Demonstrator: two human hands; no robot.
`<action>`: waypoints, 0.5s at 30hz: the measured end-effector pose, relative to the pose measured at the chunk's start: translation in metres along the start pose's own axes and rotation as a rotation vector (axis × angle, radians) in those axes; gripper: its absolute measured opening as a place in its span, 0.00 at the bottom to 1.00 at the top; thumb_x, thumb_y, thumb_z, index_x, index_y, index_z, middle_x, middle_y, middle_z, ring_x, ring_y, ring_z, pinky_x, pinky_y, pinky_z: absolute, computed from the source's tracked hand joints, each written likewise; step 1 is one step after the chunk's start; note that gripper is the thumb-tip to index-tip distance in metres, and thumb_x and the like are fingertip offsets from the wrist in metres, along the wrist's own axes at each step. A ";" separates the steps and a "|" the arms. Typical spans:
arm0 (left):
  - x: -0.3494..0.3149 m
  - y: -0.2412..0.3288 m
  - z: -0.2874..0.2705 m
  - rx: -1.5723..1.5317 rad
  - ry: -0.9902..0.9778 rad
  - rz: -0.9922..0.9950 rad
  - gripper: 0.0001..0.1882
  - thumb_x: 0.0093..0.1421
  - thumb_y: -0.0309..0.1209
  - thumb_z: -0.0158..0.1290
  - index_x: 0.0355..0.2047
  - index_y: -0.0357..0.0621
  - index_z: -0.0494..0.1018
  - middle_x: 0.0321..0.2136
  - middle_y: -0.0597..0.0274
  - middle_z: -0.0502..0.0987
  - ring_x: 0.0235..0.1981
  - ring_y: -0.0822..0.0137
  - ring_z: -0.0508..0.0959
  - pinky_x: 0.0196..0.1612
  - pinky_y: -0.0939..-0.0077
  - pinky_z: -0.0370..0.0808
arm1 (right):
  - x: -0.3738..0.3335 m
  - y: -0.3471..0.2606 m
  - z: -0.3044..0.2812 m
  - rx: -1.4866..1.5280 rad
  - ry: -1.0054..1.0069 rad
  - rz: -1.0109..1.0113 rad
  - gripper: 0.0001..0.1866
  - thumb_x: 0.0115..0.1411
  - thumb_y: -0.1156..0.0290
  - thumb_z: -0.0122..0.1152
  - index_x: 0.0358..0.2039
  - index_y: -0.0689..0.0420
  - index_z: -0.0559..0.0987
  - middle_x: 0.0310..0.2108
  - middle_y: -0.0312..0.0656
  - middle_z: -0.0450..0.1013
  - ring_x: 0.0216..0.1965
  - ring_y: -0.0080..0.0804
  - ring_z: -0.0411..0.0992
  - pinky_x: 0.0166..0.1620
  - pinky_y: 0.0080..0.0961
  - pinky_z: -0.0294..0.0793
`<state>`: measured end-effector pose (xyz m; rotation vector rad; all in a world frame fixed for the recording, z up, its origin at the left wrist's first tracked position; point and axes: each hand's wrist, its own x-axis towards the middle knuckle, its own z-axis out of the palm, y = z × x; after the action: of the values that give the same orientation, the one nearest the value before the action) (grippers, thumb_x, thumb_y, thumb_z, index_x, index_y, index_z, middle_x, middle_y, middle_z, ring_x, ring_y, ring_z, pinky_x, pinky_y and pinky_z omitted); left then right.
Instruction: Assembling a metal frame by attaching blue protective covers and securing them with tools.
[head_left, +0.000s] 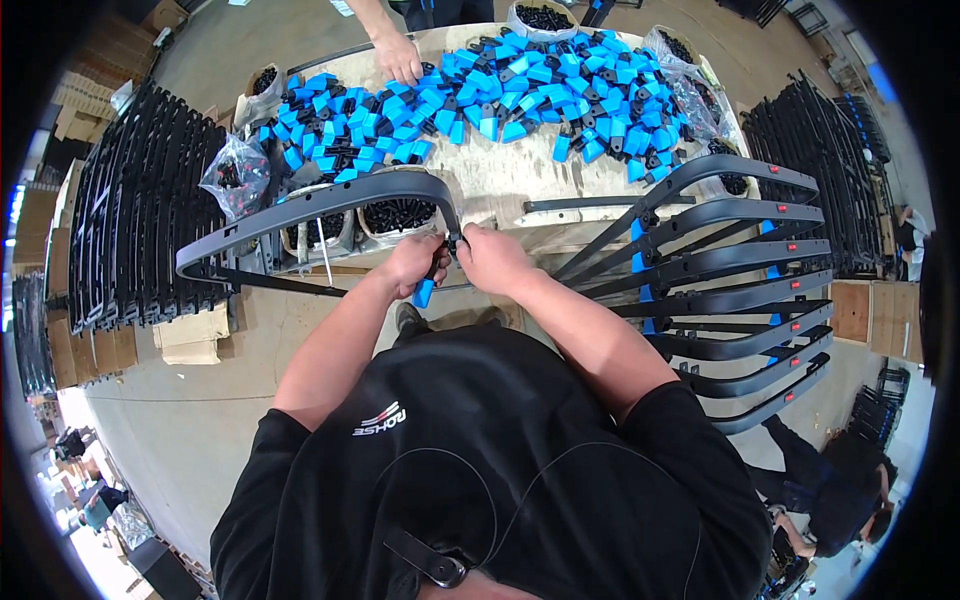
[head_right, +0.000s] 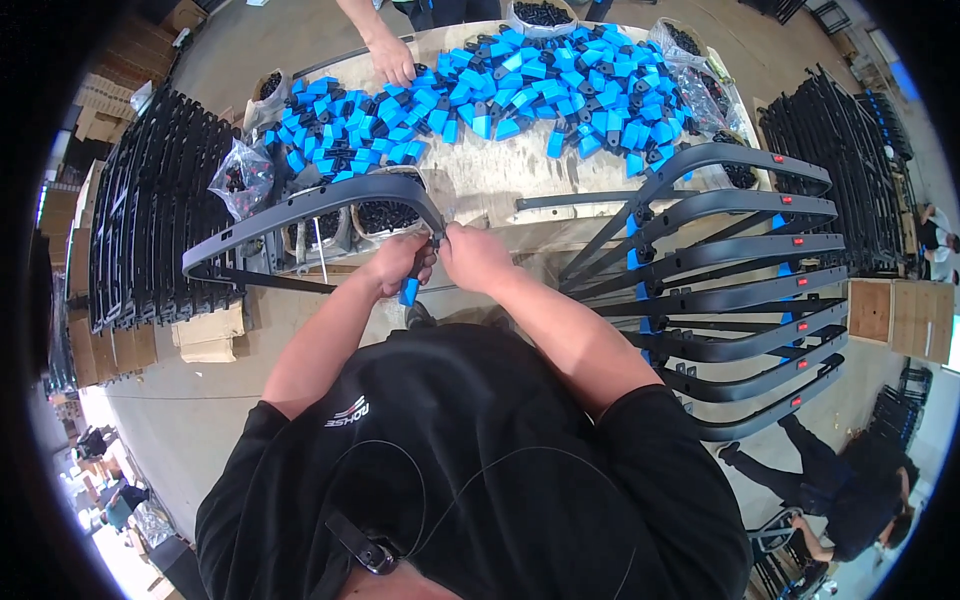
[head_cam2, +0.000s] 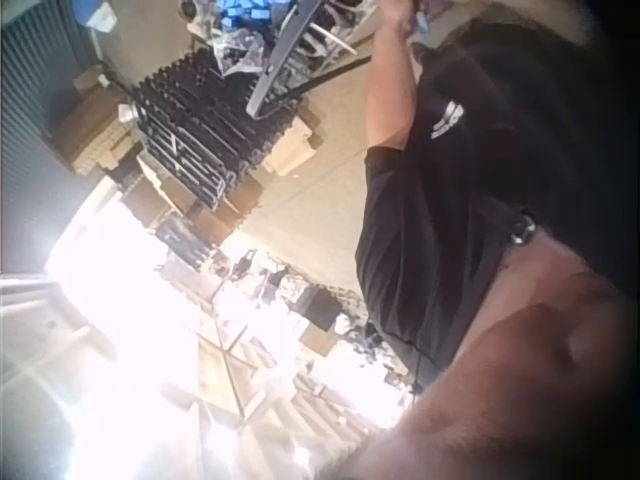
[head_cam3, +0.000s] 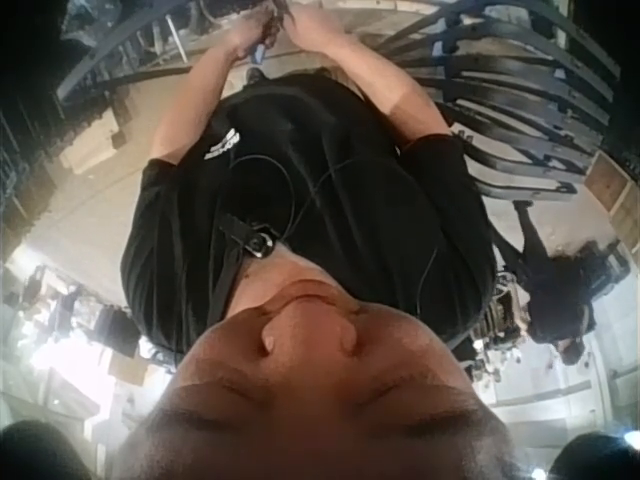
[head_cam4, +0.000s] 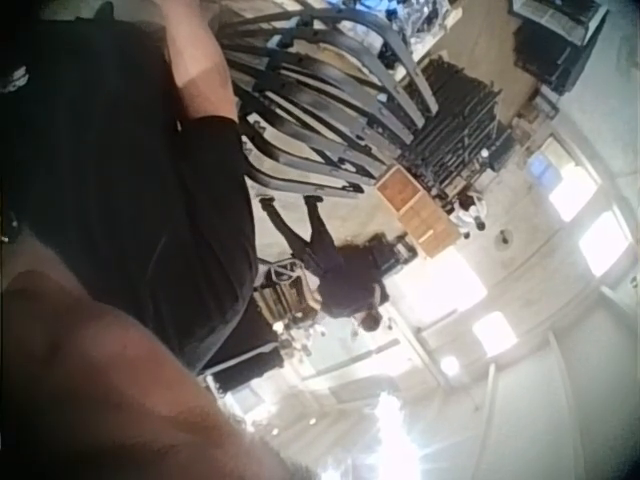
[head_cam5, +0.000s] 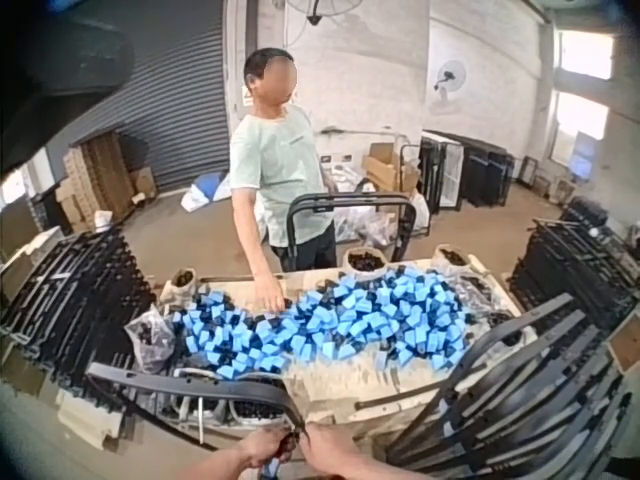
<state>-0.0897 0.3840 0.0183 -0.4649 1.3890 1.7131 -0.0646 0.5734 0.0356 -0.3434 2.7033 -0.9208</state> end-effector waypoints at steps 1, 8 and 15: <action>0.001 -0.002 0.000 0.001 0.000 -0.002 0.15 0.75 0.39 0.41 0.35 0.44 0.69 0.23 0.64 0.68 0.19 0.67 0.68 0.24 0.70 0.68 | 0.000 0.000 0.000 0.001 0.002 0.001 0.14 0.66 0.63 0.51 0.38 0.63 0.74 0.35 0.58 0.78 0.38 0.59 0.78 0.43 0.52 0.76; 0.006 -0.011 -0.017 0.201 0.000 0.291 0.09 0.73 0.33 0.48 0.36 0.42 0.69 0.25 0.65 0.71 0.21 0.73 0.69 0.25 0.76 0.67 | -0.001 -0.002 0.002 0.002 0.035 -0.015 0.14 0.66 0.63 0.51 0.38 0.63 0.74 0.35 0.57 0.78 0.39 0.58 0.77 0.43 0.52 0.76; -0.001 -0.015 -0.014 0.241 0.046 0.282 0.11 0.72 0.34 0.50 0.33 0.43 0.71 0.25 0.68 0.71 0.23 0.76 0.69 0.26 0.79 0.67 | -0.001 -0.002 0.002 0.024 0.033 -0.004 0.14 0.67 0.63 0.51 0.38 0.63 0.73 0.36 0.58 0.77 0.39 0.59 0.77 0.43 0.53 0.75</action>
<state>-0.0806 0.3710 0.0053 -0.1809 1.7347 1.7315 -0.0631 0.5707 0.0358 -0.3316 2.7195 -0.9672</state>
